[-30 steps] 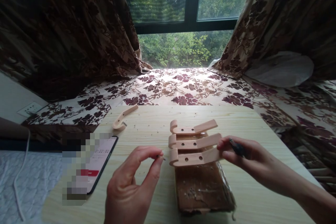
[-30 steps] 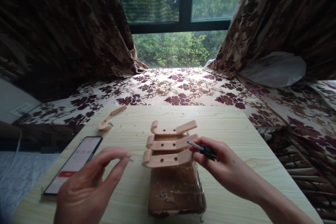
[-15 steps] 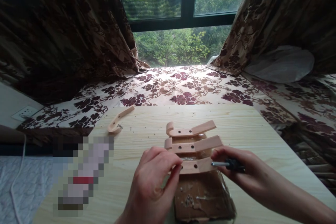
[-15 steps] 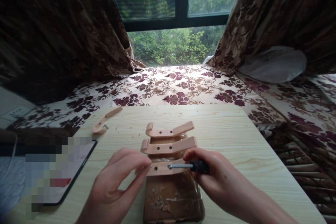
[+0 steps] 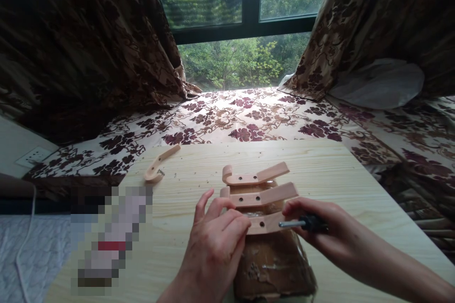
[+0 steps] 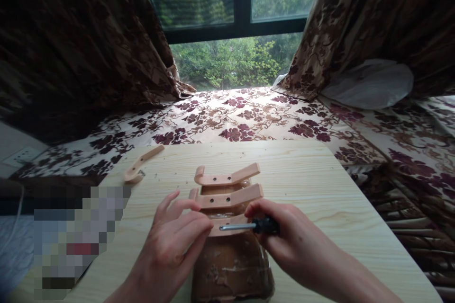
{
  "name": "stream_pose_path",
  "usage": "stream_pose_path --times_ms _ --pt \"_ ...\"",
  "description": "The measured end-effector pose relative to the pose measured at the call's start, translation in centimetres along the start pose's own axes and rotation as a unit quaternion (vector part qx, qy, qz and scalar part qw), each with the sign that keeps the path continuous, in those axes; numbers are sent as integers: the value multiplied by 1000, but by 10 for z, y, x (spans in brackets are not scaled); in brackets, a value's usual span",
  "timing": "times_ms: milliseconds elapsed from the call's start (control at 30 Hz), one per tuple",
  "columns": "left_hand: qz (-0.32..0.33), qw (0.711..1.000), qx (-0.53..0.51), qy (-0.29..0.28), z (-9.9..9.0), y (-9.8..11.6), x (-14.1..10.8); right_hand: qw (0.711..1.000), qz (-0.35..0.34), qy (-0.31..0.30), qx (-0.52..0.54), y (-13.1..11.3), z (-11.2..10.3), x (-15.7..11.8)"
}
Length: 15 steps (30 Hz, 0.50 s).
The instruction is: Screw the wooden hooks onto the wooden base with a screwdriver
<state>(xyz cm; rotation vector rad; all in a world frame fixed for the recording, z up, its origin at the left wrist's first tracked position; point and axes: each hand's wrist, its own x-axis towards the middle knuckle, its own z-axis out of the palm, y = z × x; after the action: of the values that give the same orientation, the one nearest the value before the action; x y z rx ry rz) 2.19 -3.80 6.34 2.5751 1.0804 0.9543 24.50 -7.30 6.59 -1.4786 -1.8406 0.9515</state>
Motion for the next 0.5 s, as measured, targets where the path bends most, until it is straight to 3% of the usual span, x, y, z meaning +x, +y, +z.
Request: stream_pose_path --times_ms 367,500 --pt "8 1000 3 -28 7 -6 -4 1000 -5 -8 -9 1 0 1" --pt "32 998 6 -51 3 -6 0 998 -17 -26 -50 -5 -12 -4"
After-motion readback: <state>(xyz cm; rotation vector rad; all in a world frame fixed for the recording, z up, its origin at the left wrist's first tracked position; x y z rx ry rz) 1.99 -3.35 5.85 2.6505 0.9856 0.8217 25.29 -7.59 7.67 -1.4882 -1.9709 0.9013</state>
